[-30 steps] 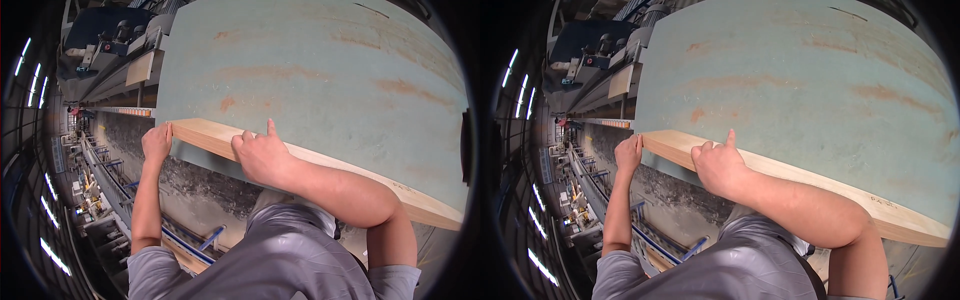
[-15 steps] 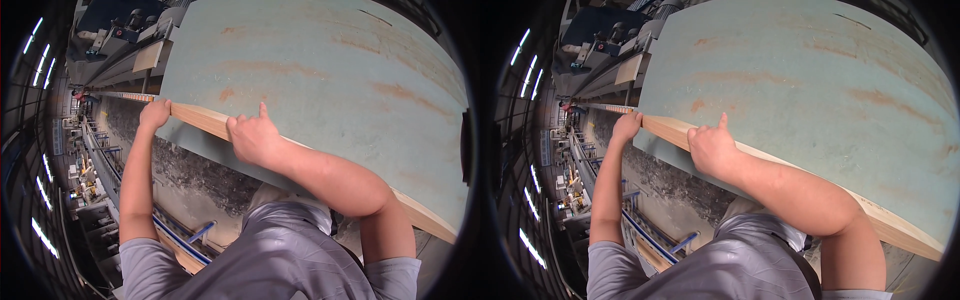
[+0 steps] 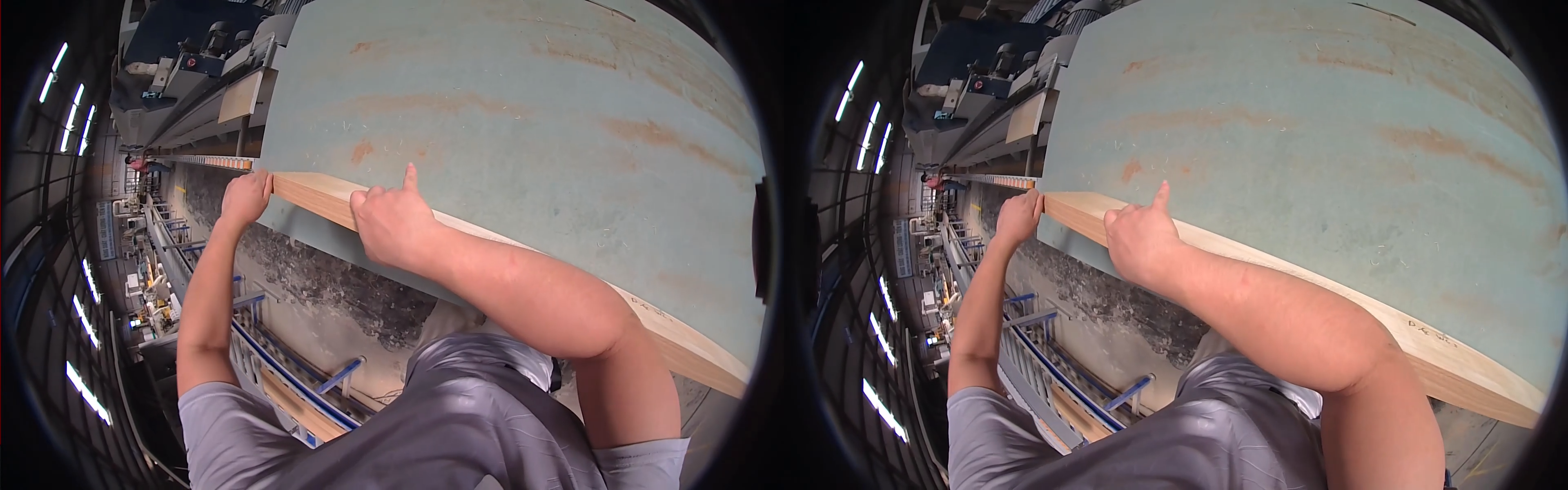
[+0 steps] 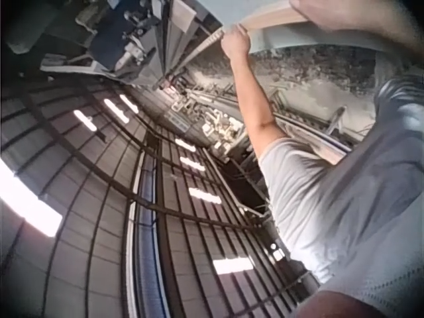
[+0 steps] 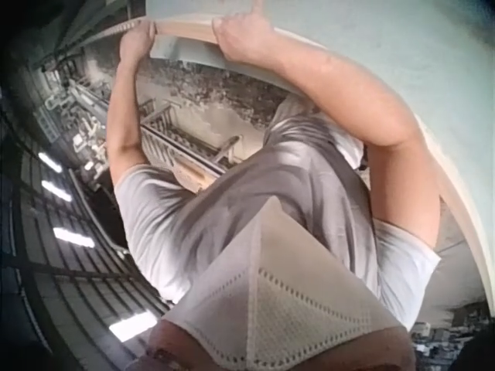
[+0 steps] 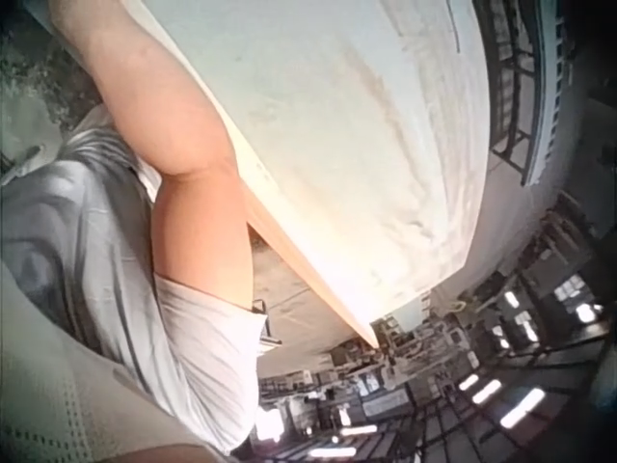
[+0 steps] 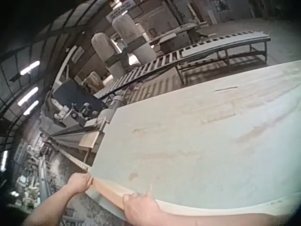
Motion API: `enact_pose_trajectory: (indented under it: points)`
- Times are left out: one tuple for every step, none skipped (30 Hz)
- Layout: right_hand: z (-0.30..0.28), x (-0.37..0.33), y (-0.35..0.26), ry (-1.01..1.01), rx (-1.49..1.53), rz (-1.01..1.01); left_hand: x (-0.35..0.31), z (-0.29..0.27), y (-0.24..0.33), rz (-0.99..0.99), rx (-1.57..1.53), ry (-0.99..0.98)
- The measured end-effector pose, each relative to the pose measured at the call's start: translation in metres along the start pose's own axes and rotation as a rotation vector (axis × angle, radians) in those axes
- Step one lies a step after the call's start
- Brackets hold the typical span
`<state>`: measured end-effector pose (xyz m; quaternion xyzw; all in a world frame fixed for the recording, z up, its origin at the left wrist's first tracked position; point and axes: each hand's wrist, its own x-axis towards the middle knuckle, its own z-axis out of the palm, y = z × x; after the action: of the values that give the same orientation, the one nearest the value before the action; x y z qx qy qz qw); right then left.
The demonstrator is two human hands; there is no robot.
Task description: Feeding wood planks into an edge-banding machine and sanding wood edges in a woodworking factory.
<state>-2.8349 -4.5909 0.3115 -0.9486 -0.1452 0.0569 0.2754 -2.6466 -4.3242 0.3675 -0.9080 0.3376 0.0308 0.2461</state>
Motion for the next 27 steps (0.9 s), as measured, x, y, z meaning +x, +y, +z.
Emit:
enact_pose_trajectory:
  points:
    - [0.0,-0.001,-0.001,0.01,0.0,-0.006,-0.001,-0.001,-0.001,0.05,0.032,0.0]
    - [0.0,0.0,-0.001,0.023,-0.001,-0.008,-0.001,-0.001,-0.003,0.052,0.032,-0.001]
    - [-0.001,0.0,-0.001,0.022,-0.001,-0.006,-0.003,-0.001,-0.005,0.062,0.038,-0.008]
    - [-0.002,0.0,-0.002,0.01,-0.006,-0.005,-0.005,-0.001,-0.006,0.071,0.042,-0.015]
    - [-0.002,0.001,-0.002,0.0,-0.012,-0.007,-0.008,0.001,-0.007,0.069,0.042,-0.013]
    - [-0.003,0.002,-0.002,0.001,-0.015,-0.008,-0.01,0.004,-0.006,0.026,-0.016,0.051]
    - [-0.003,0.004,0.0,0.001,-0.002,-0.002,-0.011,0.007,-0.005,-0.018,-0.075,0.115]
    - [-0.004,0.004,0.001,-0.001,0.009,0.002,-0.012,0.011,-0.002,-0.024,-0.077,0.119]
    - [-0.004,0.003,0.001,-0.001,0.002,-0.003,-0.012,0.015,0.002,-0.142,-0.217,0.21]
    - [-0.004,0.002,0.0,0.0,-0.008,-0.007,-0.012,0.019,0.006,-0.261,-0.358,0.301]
    - [-0.004,0.001,0.004,-0.001,-0.02,0.001,-0.006,0.017,0.016,-0.454,-0.494,0.251]
    - [-0.004,0.0,0.002,0.0,-0.029,-0.011,-0.013,0.028,0.016,-0.474,-0.624,0.382]
    - [-0.004,0.0,0.0,0.006,-0.022,-0.016,-0.019,0.044,0.018,-0.49,-0.754,0.516]
    - [-0.002,0.0,-0.002,0.01,-0.014,-0.021,-0.023,0.057,0.018,-0.493,-0.796,0.448]
    - [-0.003,0.0,-0.004,0.008,-0.023,-0.031,-0.024,0.066,0.025,-0.511,-0.954,0.486]
    - [-0.004,0.0,-0.005,-0.005,-0.015,-0.023,-0.022,0.075,0.033,-0.527,-1.112,0.524]
    - [-0.004,0.001,-0.007,-0.019,-0.007,-0.017,-0.018,0.079,0.035,-0.603,-1.189,0.573]
    - [-0.005,0.001,-0.007,-0.026,-0.016,-0.016,-0.011,0.078,0.04,-0.607,-1.2,0.576]
    - [-0.007,0.001,-0.006,-0.042,-0.006,-0.004,-0.007,0.075,0.041,-0.61,-1.03,0.632]
    - [-0.008,0.0,-0.006,-0.06,0.003,0.008,-0.002,0.074,0.044,-0.612,-0.861,0.683]
    - [-0.009,0.001,-0.006,-0.07,-0.006,0.006,0.001,0.074,0.047,-0.609,-0.733,0.792]
    - [-0.01,0.002,-0.007,-0.077,0.005,0.007,0.0,0.072,0.048,-0.621,-0.741,0.791]
    - [-0.01,0.001,-0.006,-0.082,0.017,0.011,-0.001,0.07,0.05,-0.647,-0.718,0.813]
    - [-0.01,0.001,-0.005,-0.091,0.009,0.013,-0.001,0.065,0.054,-0.671,-0.697,0.833]
    - [-0.01,0.001,-0.006,-0.081,0.002,0.016,-0.001,0.059,0.056,-0.676,-0.538,0.83]
    - [-0.01,0.0,-0.007,-0.069,-0.004,0.018,-0.002,0.05,0.057,-0.681,-0.546,0.827]
    - [-0.009,0.001,-0.006,-0.076,-0.009,0.02,-0.003,0.042,0.055,-0.649,-0.357,0.679]
